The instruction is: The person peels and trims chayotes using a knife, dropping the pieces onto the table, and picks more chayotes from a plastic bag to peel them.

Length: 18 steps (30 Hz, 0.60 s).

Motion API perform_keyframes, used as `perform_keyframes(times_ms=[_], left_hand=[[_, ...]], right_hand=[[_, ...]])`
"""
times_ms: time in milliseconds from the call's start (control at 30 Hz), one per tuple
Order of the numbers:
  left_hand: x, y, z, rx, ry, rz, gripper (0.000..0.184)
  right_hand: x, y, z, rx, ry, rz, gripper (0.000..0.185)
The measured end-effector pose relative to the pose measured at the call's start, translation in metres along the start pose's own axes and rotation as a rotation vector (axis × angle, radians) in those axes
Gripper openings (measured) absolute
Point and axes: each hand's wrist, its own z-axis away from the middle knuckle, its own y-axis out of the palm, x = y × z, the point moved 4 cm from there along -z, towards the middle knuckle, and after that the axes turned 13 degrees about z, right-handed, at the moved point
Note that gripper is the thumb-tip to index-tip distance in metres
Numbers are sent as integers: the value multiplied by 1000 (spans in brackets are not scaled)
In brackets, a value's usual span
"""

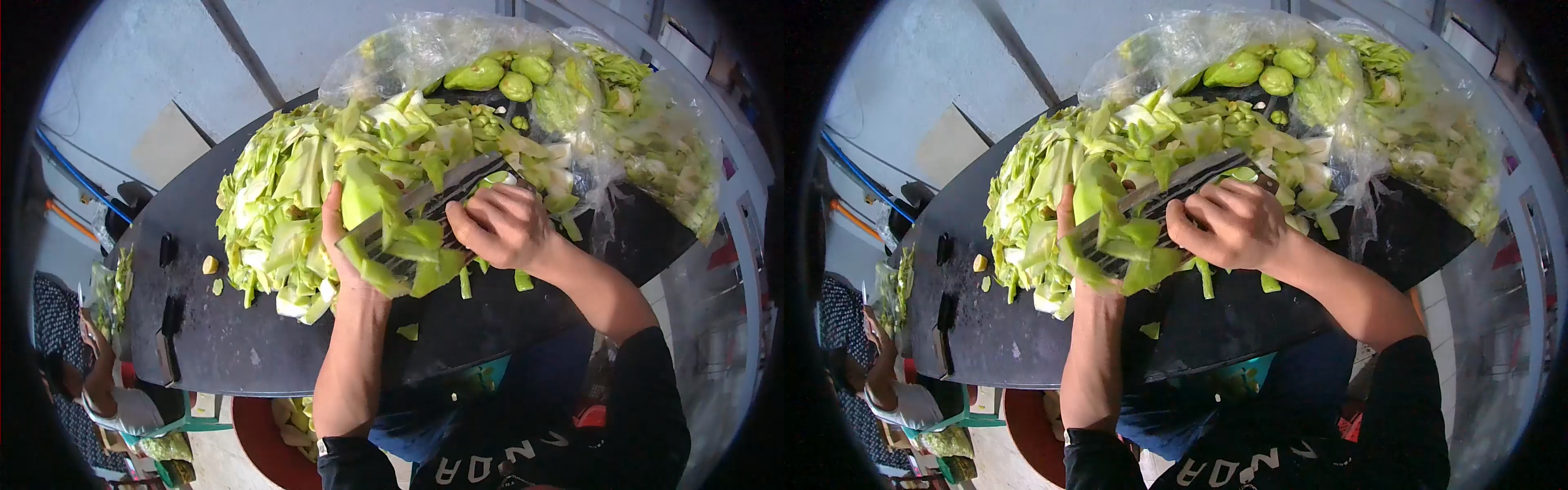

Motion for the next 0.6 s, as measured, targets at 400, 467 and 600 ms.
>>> perform_keyframes(times_ms=[400,467,600], left_hand=[[-3,5,-3,37,18,73,51],[-6,8,0,24,28,73,48],[-7,17,6,80,49,56,48]], right_hand=[[-16,15,8,62,160,60,17],[-15,10,6,28,160,35,16],[-19,12,8,20,175,-4,14]])
